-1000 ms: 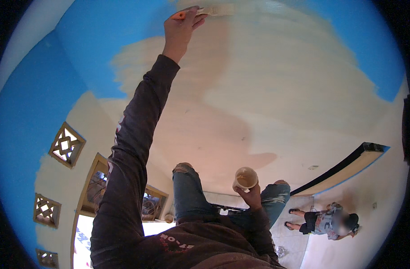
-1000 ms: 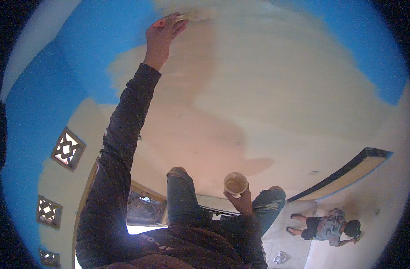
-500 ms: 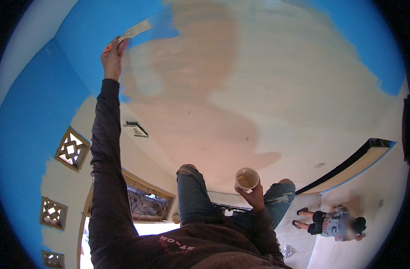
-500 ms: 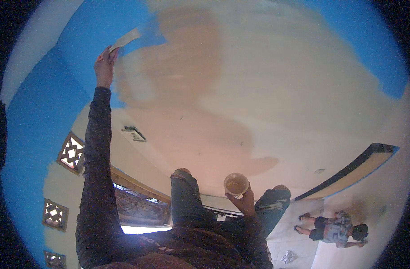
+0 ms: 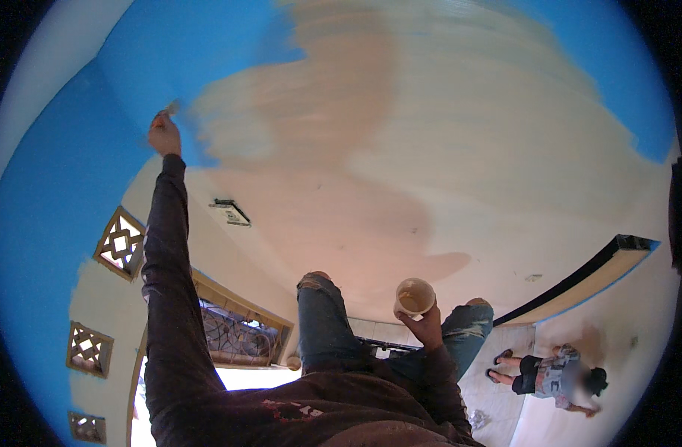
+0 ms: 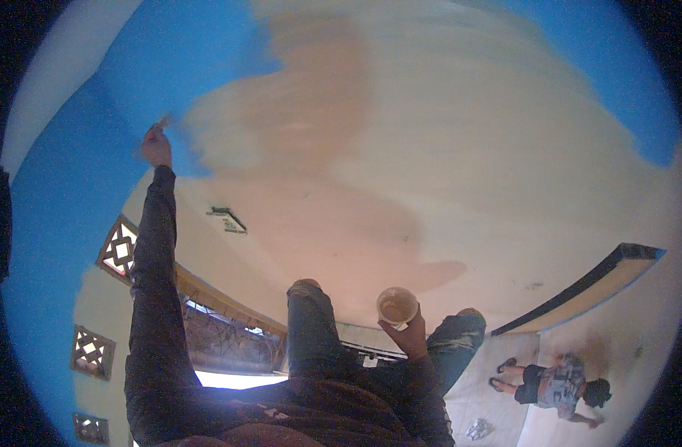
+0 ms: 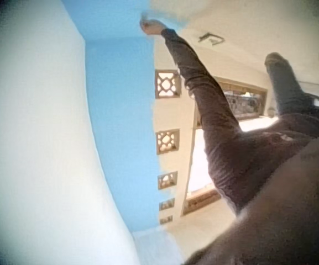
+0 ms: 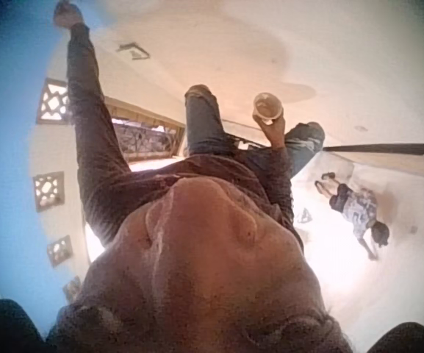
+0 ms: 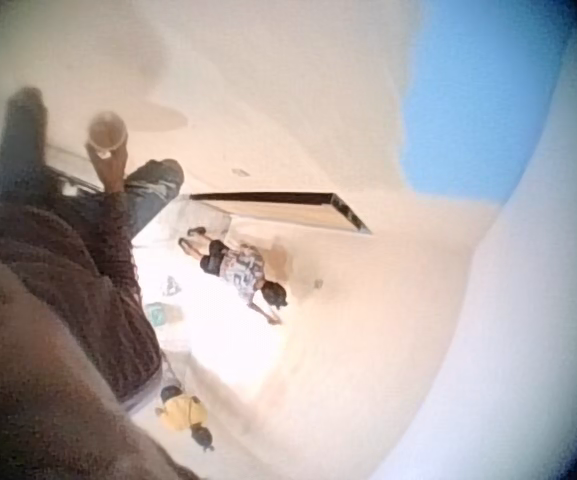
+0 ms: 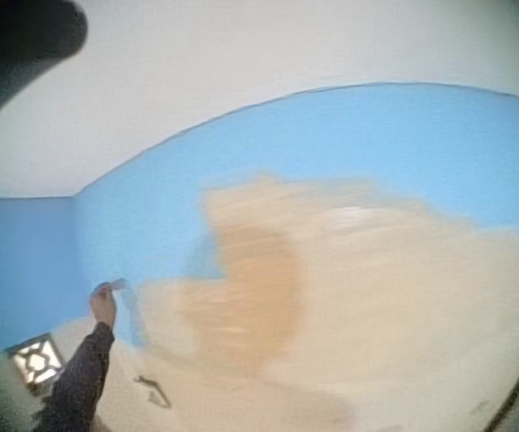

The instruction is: The person paints a ceiling with white paint using a small brush and a cup. They repeatedly dip the brush into the cup and apply paint to the ceiling surface.

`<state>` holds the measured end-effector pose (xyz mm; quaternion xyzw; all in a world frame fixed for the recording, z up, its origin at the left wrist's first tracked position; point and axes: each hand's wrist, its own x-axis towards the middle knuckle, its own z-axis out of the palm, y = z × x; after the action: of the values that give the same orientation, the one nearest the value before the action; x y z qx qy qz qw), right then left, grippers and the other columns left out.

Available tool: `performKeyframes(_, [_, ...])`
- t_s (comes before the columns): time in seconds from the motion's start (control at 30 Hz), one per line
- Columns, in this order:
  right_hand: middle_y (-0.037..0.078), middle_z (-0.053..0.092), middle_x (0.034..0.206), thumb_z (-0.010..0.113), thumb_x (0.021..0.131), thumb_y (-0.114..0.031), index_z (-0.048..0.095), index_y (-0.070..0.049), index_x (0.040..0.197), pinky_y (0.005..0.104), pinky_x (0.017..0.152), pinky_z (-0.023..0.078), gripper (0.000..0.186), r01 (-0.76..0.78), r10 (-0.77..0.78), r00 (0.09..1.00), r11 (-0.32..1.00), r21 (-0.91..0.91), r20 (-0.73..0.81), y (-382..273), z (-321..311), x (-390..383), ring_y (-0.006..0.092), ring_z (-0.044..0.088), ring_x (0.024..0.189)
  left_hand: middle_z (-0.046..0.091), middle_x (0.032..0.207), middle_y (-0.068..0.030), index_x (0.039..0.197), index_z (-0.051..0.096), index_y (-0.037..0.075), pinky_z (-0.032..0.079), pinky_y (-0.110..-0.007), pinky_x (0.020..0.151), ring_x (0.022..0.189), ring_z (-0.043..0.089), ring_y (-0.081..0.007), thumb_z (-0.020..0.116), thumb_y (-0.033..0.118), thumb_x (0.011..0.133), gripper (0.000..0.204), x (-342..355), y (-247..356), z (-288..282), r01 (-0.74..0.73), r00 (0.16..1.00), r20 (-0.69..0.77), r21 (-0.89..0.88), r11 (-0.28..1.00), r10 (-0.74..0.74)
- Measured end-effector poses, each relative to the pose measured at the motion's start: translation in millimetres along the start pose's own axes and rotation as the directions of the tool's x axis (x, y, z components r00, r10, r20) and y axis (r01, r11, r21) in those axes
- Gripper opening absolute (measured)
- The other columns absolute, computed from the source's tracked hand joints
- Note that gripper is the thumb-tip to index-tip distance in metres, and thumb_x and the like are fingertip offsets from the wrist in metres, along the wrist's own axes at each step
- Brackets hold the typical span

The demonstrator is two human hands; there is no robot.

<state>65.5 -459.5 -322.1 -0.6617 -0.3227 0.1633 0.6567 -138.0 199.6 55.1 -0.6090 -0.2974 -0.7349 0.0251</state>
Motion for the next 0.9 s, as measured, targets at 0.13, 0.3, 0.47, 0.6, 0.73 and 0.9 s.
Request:
performKeyframes(0.13, [0.013, 0.066, 0.121, 0.088, 0.073, -0.013, 0.052, 0.001, 0.129, 0.0387, 0.097, 0.054, 0.068, 0.033, -0.031, 0.999, 0.998, -0.060, 0.027, 6, 0, 2, 0.0239, 0.065, 0.113, 0.075, 0.085, -0.0153, 0.100, 0.075, 0.002, 0.056, -0.036, 0.074, 0.079, 0.073, -0.0240, 0.065, 0.018, 0.092, 0.021, -33, 50, 25, -0.074, 0.997, 0.019, -0.050, 0.996, 0.075])
performKeyframes(0.3, [0.016, 0.067, 0.119, 0.088, 0.073, -0.017, 0.050, 0.000, 0.129, 0.0396, 0.095, 0.053, 0.070, -0.012, 0.012, 1.000, 0.999, -0.051, 0.001, 11, 3, -2, 0.0264, 0.066, 0.112, 0.074, 0.087, -0.0178, 0.106, 0.074, 0.002, 0.056, -0.033, 0.071, 0.077, 0.073, -0.0232, 0.066, 0.013, 0.092, 0.019, -84, 151, 32, -0.120, 0.993, -0.008, -0.217, 0.969, 0.122])
performKeyframes(0.47, [0.016, 0.066, 0.121, 0.087, 0.073, -0.011, 0.051, 0.002, 0.130, 0.0392, 0.097, 0.053, 0.069, -0.065, 0.066, 0.998, 0.996, -0.054, 0.010, 0, 5, -2, 0.0256, 0.065, 0.112, 0.075, 0.093, -0.0180, 0.111, 0.073, 0.006, 0.057, -0.033, 0.071, 0.079, 0.074, -0.0189, 0.065, 0.018, 0.095, 0.022, -125, 219, 26, -0.105, 0.981, 0.149, -0.130, 0.986, 0.125])
performKeyframes(0.6, [0.015, 0.063, 0.125, 0.086, 0.073, -0.010, 0.047, 0.001, 0.134, 0.0399, 0.099, 0.051, 0.073, -0.093, 0.094, 0.995, 0.996, -0.014, 0.036, -3, 4, -2, 0.0253, 0.063, 0.116, 0.071, 0.082, -0.0182, 0.109, 0.072, 0.003, 0.056, -0.033, 0.061, 0.064, 0.072, -0.0244, 0.067, 0.015, 0.092, 0.021, -152, 262, 22, -0.141, 0.975, 0.116, -0.337, 0.931, 0.190])
performKeyframes(0.73, [0.015, 0.059, 0.130, 0.086, 0.075, -0.009, 0.044, 0.000, 0.138, 0.0402, 0.101, 0.050, 0.076, -0.080, 0.082, 0.995, 0.997, -0.021, 0.057, 17, 0, -3, 0.0250, 0.059, 0.120, 0.073, 0.090, -0.0157, 0.111, 0.071, 0.002, 0.058, -0.031, 0.070, 0.076, 0.073, -0.0225, 0.066, 0.015, 0.094, 0.021, -161, 279, 14, 0.121, 0.953, 0.294, -0.588, 0.800, 0.072])
performKeyframes(0.9, [0.015, 0.058, 0.131, 0.085, 0.076, -0.008, 0.044, 0.000, 0.138, 0.0400, 0.102, 0.049, 0.074, -0.135, 0.135, 0.989, 0.991, 0.003, 0.066, 15, 5, -2, 0.0248, 0.059, 0.120, 0.070, 0.115, -0.0155, 0.118, 0.067, -0.001, 0.055, -0.034, 0.094, 0.107, 0.067, -0.0220, 0.064, 0.014, 0.099, 0.025, -135, 217, 48, 0.327, 0.891, 0.335, -0.942, 0.078, 0.307])
